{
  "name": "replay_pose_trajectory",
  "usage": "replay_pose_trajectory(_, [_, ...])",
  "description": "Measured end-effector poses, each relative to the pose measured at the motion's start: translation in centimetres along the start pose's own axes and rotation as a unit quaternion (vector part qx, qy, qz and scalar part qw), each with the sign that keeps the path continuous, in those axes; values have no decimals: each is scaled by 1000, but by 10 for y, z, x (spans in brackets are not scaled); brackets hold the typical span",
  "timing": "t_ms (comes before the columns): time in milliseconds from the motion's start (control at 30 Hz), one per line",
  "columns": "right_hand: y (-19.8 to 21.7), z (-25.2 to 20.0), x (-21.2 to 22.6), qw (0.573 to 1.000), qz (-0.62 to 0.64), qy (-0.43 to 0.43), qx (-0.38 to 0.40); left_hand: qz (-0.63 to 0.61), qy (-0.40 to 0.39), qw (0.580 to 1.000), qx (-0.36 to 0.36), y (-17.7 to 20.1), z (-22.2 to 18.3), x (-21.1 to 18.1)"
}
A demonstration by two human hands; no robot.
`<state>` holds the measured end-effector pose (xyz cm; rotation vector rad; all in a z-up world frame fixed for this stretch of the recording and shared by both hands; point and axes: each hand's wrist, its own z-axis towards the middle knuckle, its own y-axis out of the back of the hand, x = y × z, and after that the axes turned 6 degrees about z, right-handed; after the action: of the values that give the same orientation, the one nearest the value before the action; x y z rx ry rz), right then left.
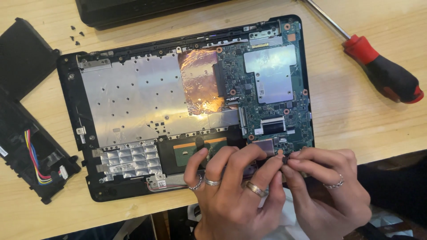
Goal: Repairing a laptop by connecting internal ribbon cables and fastening screws on the motherboard.
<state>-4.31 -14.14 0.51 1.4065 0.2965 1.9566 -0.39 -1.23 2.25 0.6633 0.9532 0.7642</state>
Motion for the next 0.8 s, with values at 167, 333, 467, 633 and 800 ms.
replay_pose_trajectory(167, [4, 5, 4, 999, 21, -28, 11, 8, -7, 1000, 0, 0, 1, -1])
replay_pose_trajectory(333, [9, 15, 8, 999, 12, -45, 17, 14, -19, 1000, -6, -2, 1, 1])
replay_pose_trajectory(467, [15, 20, 11, 995, -18, -76, 57, 26, -34, 999, 10, -2, 0, 4])
replay_pose_trajectory(633, [12, 20, 17, 992, -27, -106, 63, 23, -29, 999, 23, -3, -5, 5])
replay_pose_trajectory(800, [8, 25, 26, 989, -15, -142, 32, 32, -25, 999, 0, -7, -6, 6])
